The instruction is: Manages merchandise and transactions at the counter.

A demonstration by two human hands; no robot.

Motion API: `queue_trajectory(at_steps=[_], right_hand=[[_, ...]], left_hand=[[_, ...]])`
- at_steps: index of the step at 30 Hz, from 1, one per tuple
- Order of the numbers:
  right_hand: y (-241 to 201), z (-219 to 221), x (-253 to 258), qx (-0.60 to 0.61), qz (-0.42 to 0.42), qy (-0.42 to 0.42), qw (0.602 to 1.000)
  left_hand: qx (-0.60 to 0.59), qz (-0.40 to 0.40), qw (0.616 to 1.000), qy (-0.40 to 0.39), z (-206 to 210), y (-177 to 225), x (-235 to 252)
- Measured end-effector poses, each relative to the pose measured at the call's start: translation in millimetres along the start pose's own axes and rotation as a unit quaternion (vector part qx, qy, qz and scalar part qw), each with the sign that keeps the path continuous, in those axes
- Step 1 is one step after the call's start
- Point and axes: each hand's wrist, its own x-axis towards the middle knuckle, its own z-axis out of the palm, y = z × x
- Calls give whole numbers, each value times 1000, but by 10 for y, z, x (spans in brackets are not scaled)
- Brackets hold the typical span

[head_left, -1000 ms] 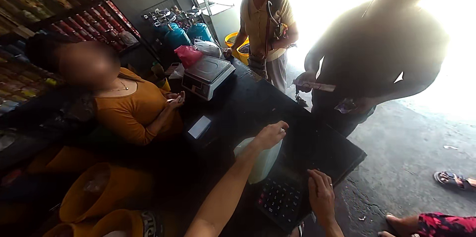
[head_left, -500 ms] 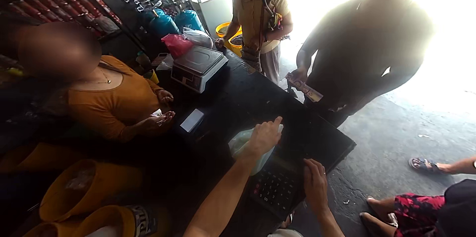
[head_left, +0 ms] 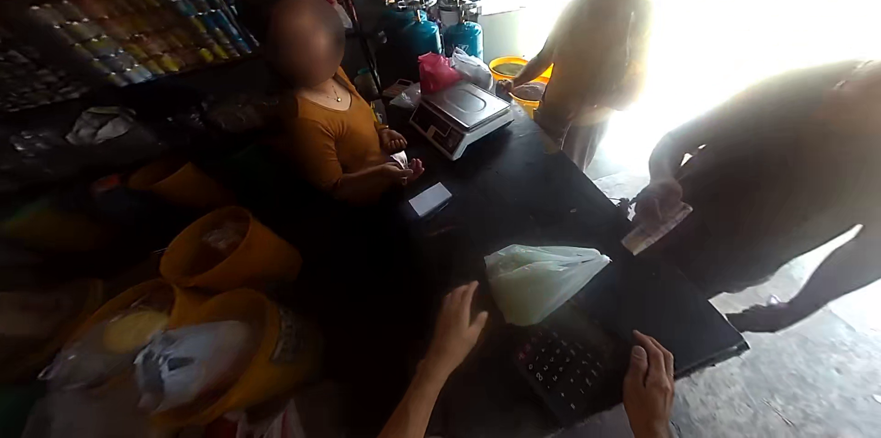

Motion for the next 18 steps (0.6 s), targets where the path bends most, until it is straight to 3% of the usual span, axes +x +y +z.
queue_trajectory(at_steps=[3,6,11,18], right_hand=[[-120,-86,10,-7,21,6,1000],[-411,-168,-124,-6,39,21,999],[-812,-317,-655,19,85,23,996],[-796,-364,-873,60,118,51,990]], left_hand=[[37,-50,998,-31,16,-325,-300],[59,-48,996,-51,70,-455,-526],[32,60,997,31,461,-516,-690],[81,69,991,80,673,-554,-688]])
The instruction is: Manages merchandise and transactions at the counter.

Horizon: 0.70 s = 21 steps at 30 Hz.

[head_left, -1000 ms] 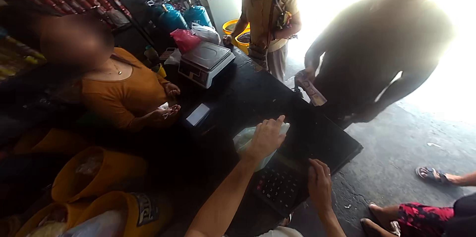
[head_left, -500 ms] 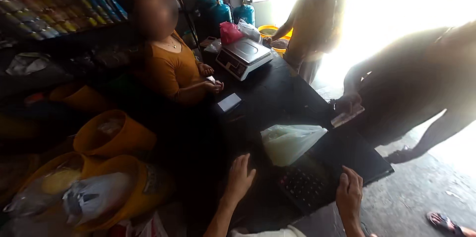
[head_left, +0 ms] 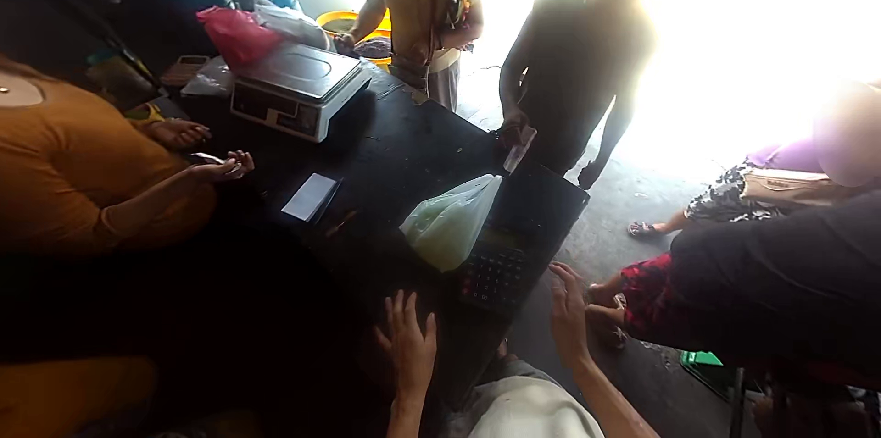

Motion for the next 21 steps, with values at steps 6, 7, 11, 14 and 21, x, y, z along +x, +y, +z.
queue_trajectory(at_steps=[6,7,11,14,21], right_hand=[[65,21,589,54,-17,1,998],[75,27,691,61,-21,3,998],[89,53,978,89,-40,-13,995],[19,150,1064,120,-58,-53,990],[-174,423,959,182,-111,-123,969]], left_hand=[[34,0,999,17,50,58,-5],[42,-3,999,22,72,47,-2],[55,-16,998,27,129,25,-18],[54,-25,998,32,126,32,-14],[47,-31,997,44,132,39,-7]])
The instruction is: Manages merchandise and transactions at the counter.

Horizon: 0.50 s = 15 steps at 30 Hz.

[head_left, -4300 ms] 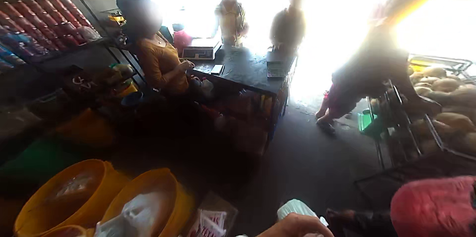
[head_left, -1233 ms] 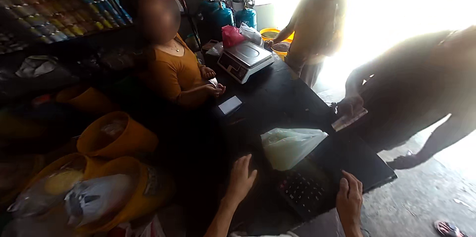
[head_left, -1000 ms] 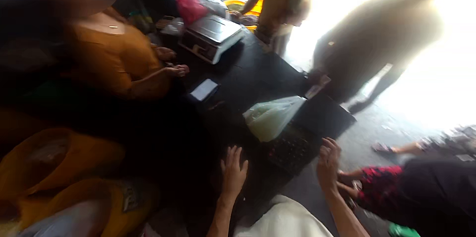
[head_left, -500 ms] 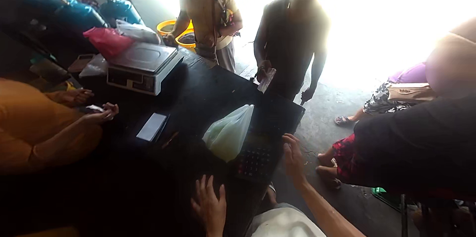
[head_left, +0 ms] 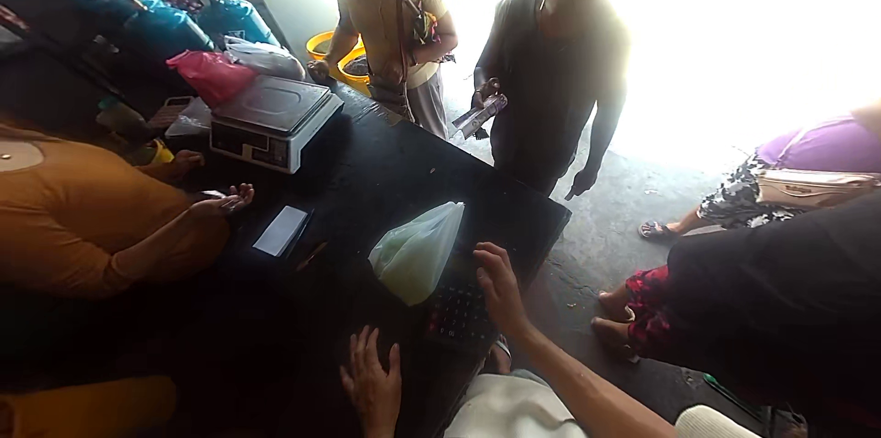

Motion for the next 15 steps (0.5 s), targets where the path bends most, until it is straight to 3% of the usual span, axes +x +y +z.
queue_trajectory(at_steps=[15], right_hand=[[-33,11,170,27,-25,-16,999]], left_hand=[[-2,-6,1000,1,-10,25,17]])
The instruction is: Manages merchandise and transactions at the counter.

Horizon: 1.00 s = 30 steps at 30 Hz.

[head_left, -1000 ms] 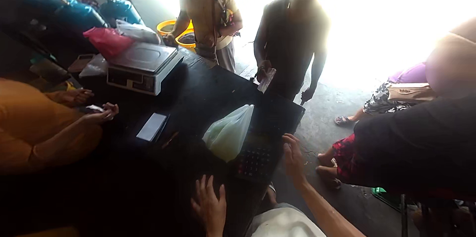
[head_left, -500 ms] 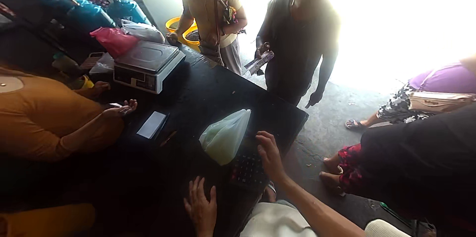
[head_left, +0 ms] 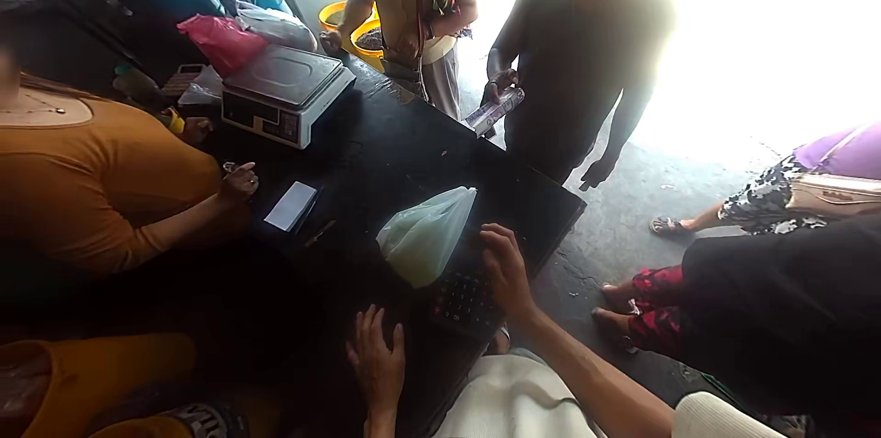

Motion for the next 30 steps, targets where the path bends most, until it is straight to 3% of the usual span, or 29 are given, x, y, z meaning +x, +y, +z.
queue_trajectory(at_steps=[9,14,18,24,30], right_hand=[[234,-269,220,19,93,84,992],[306,-340,275,-37,51,61,996],[361,8,475,-36,22,60,997],[237,389,760,50,14,62,997],[186,202,929,62,-8,63,996]], left_hand=[[4,-3,1000,5,15,-23,15],[3,0,1000,-12,-50,69,3],[26,-10,1000,10,-71,9,29],[5,-30,999,-39,-86,20,43],[1,-55,994,-98,-352,61,475]])
